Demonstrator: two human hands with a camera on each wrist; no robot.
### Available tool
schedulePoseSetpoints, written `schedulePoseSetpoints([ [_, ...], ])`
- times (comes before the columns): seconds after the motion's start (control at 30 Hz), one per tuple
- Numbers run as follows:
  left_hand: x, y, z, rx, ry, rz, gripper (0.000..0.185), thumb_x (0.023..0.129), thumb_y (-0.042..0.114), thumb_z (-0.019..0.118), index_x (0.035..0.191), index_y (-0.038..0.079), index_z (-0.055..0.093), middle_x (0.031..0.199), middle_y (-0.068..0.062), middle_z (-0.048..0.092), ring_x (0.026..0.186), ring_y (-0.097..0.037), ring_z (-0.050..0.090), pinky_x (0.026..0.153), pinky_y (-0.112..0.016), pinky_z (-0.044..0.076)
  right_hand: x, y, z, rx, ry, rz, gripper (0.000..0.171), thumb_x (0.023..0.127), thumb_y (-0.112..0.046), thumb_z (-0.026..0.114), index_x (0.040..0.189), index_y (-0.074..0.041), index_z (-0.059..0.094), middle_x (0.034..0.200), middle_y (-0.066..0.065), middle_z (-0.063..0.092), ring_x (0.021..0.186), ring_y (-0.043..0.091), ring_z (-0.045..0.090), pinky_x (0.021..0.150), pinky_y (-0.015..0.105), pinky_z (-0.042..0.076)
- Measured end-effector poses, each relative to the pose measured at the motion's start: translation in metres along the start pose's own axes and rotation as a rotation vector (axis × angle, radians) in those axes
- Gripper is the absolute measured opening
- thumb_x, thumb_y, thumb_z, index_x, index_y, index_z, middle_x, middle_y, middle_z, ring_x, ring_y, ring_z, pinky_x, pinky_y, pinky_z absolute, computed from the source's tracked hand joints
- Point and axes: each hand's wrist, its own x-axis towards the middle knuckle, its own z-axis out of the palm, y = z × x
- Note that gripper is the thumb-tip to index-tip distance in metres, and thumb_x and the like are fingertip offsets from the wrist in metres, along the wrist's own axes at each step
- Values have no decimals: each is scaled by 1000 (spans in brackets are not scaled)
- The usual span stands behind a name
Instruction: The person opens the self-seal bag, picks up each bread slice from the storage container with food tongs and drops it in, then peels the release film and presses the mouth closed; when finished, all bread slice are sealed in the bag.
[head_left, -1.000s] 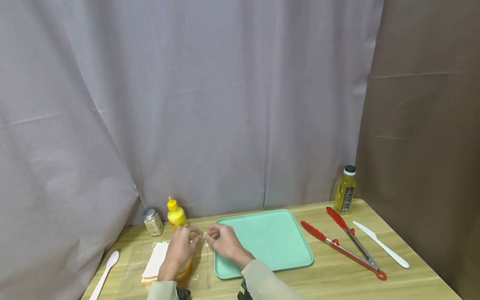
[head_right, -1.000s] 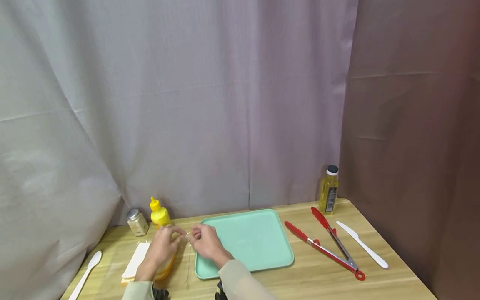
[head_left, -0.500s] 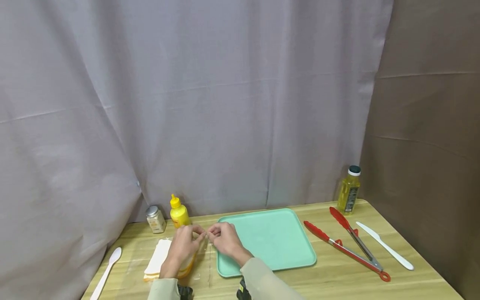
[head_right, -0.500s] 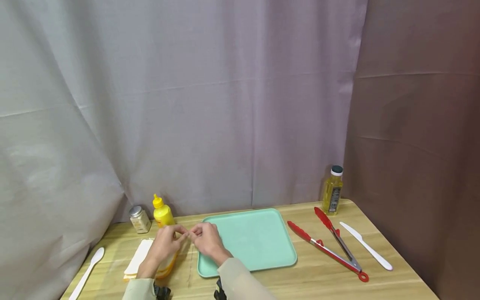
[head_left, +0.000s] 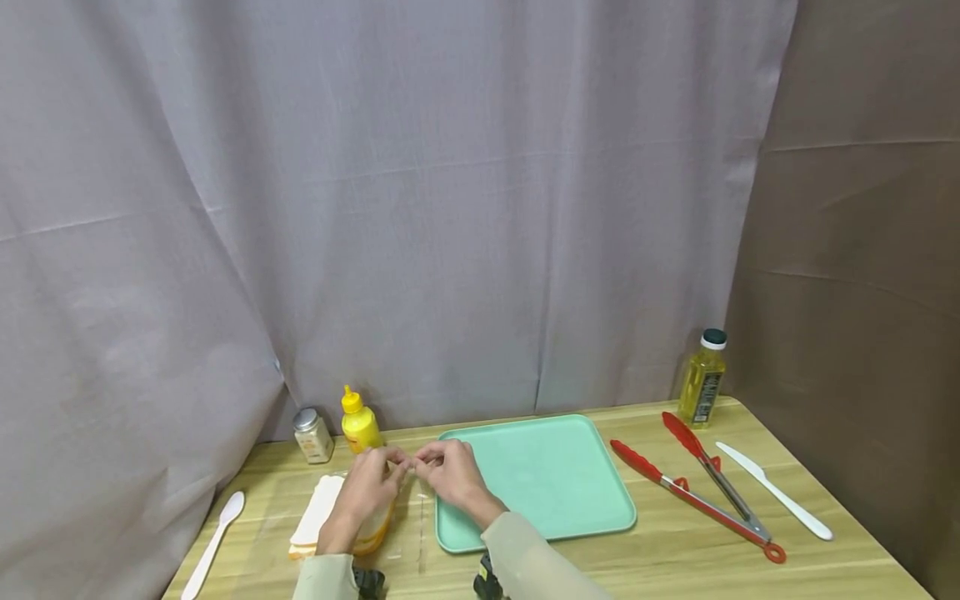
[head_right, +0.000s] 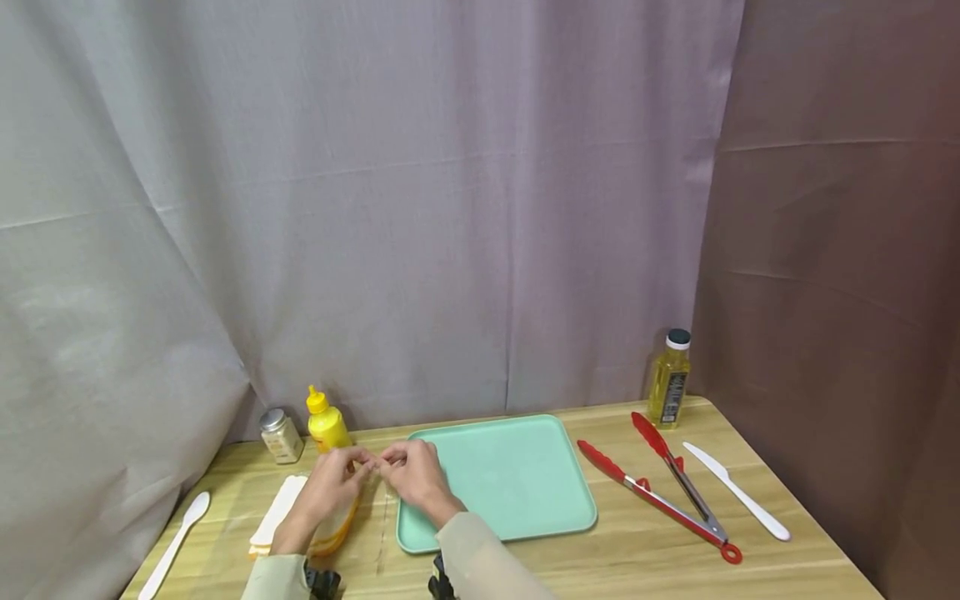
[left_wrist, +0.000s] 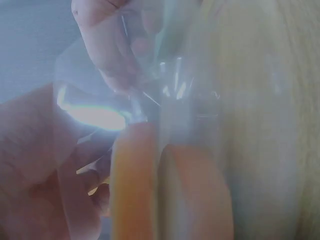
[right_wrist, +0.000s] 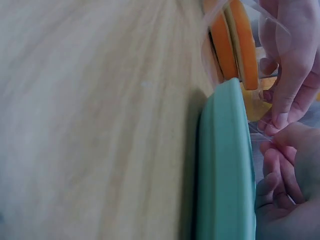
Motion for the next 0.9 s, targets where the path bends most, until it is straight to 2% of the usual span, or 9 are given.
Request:
schedulePoseSetpoints([
  [0.1, 0, 0, 0, -15, -24, -21, 10, 101, 15, 77, 94, 20, 81, 76, 6, 68, 62, -6, 45, 57, -24, 38, -2, 0, -1, -5, -6, -2, 6, 97, -17, 82, 93, -17, 86, 88, -4, 82, 73, -3, 68, 65, 18, 59],
  [0.2, 0, 0, 0, -6, -36, -19, 10, 100, 12, 77, 93, 20, 80, 75, 5, 67, 63, -7, 47, 57, -24, 38, -4, -1, -2, -1, -26, 10, 6, 97, -15, 82, 93, -16, 86, 88, -3, 82, 74, -2, 70, 66, 17, 59],
  [0.43, -2, 3, 0, 38, -21, -5, 11, 97, 9, 78, 94, 19, 81, 79, 7, 68, 69, -9, 48, 60, -26, 39, -4, -1, -3, -9, -11, -1, 13, 96, -25, 85, 93, -13, 86, 87, -1, 84, 74, 1, 73, 67, 18, 60],
  [0.57, -2, 4, 0, 35, -18, -7, 8, 99, 14, 77, 95, 19, 81, 80, 8, 69, 71, -8, 49, 62, -26, 39, -4, 0, -4, -2, -18, 22, 6, 96, -17, 84, 92, -14, 86, 87, -2, 83, 74, 0, 72, 67, 18, 60],
  [0.7, -2, 4, 0, 36, -13, -9, 10, 99, 11, 77, 94, 19, 81, 81, 6, 71, 69, -8, 51, 60, -25, 41, -4, 1, -5, 26, -35, 18, 4, 96, -13, 83, 94, -11, 86, 89, 0, 83, 76, 1, 73, 68, 19, 61],
  [0.9, -1, 3, 0, 52, -11, -10, 11, 97, 8, 77, 93, 18, 80, 82, 5, 72, 69, -8, 52, 61, -27, 42, -3, 2, -4, 49, -37, 1, 12, 96, -23, 85, 96, -10, 86, 90, 3, 84, 77, 3, 75, 68, 20, 62],
])
